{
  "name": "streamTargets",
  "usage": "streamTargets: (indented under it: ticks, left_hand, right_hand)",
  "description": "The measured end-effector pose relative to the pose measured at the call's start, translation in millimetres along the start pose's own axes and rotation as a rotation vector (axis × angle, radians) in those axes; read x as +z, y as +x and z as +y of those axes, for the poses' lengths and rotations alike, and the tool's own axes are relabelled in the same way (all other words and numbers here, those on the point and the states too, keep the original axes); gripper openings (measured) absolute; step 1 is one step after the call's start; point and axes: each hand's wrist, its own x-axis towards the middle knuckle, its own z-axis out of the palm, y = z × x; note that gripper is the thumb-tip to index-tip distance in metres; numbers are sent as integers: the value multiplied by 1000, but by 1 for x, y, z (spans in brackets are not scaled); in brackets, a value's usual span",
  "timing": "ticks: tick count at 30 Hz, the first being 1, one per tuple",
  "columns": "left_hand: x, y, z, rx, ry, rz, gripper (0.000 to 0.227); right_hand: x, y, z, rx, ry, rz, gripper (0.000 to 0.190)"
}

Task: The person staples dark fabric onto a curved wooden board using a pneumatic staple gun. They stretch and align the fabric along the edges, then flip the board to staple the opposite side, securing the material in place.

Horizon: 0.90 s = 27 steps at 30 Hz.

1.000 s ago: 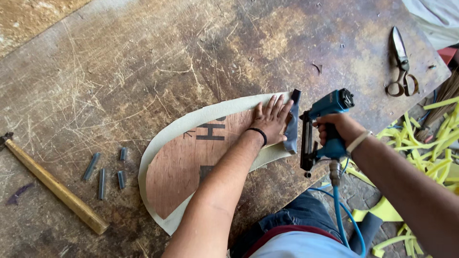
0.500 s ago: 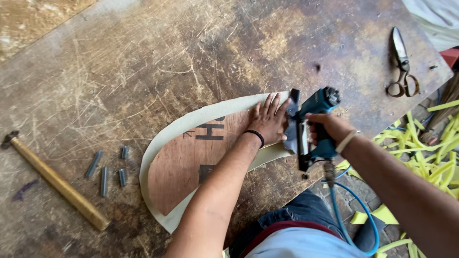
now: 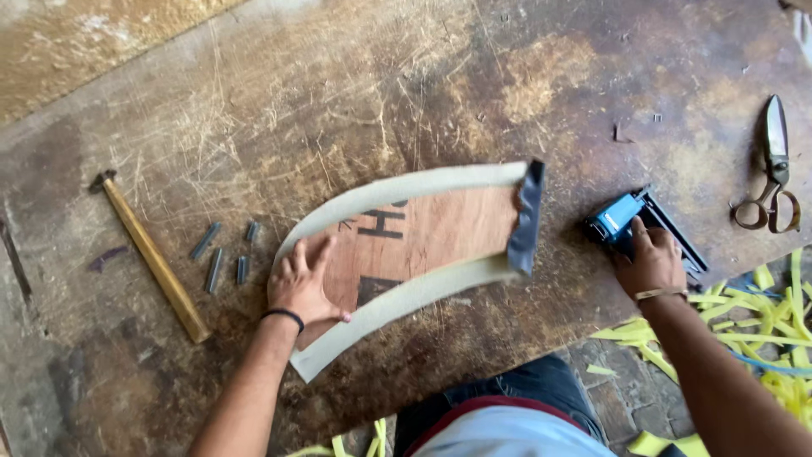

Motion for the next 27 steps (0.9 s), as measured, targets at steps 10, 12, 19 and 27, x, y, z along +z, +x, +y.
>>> streamTargets:
  ticks: [10, 12, 19, 27]
  left_hand:
    - [56, -3, 204, -208, -534, 376, 121]
    - [64, 8, 230, -91, -364, 526, 106]
    - [67, 16, 260, 358, -283, 498, 81]
    - [61, 38, 282, 181, -247, 691, 73]
  right_hand:
    - [-4, -67, -115, 225, 764, -773, 48]
    - [1, -67, -110, 268, 767, -782, 55]
    - [19, -73, -90, 211, 735, -1067, 45]
    - [26, -69, -88, 174, 676, -1171, 45]
